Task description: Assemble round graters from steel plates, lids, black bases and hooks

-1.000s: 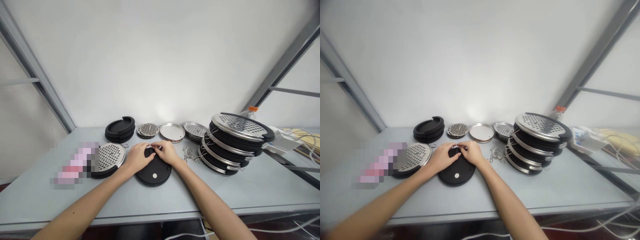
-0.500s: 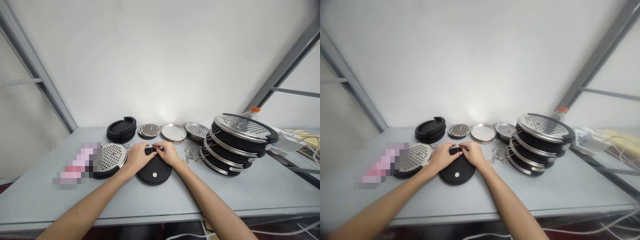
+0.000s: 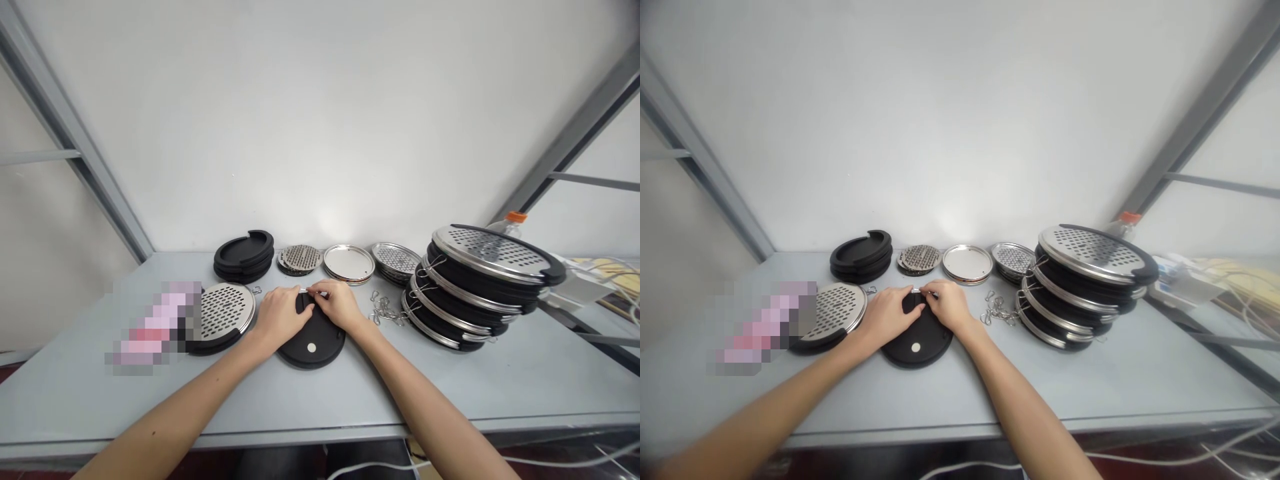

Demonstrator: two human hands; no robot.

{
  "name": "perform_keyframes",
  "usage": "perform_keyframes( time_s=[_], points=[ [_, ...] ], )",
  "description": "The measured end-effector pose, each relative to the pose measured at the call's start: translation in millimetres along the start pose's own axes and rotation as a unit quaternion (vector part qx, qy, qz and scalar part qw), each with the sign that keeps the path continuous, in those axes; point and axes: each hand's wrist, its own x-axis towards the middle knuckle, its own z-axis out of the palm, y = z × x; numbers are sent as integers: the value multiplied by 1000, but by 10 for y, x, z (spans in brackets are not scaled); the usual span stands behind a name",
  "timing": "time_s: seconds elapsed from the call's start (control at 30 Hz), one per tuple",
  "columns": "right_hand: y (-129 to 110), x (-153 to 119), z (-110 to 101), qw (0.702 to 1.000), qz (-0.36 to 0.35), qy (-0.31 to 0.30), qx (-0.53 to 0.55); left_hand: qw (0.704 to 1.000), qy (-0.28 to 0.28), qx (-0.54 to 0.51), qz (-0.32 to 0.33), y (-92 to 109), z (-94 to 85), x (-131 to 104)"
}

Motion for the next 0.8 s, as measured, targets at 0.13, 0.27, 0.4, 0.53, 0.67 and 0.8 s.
perform_keyframes(
  time_s=[0.13, 0.27, 0.4, 0.53, 0.67, 0.8],
  points=[
    [2, 0, -4, 1000, -8, -5, -17, 1000, 4, -6, 4, 3, -14, 7],
    [17, 3, -10, 1000, -19, -10, -18, 1000, 2, -12, 8, 7, -23, -3],
    [33, 7, -10, 999, -30, -14, -18, 1000, 10, -20, 19, 11, -18, 4],
    [43, 4, -3, 999, -30, -19, -25, 1000, 15, -13, 21, 26, -4, 21],
    [53, 0, 0, 999, -32, -18, -15, 999, 27, -15, 13, 39, 0, 25],
    [57, 2, -6, 999, -37, -21, -10, 1000, 10, -24, -3, 40, -7, 27]
  ],
)
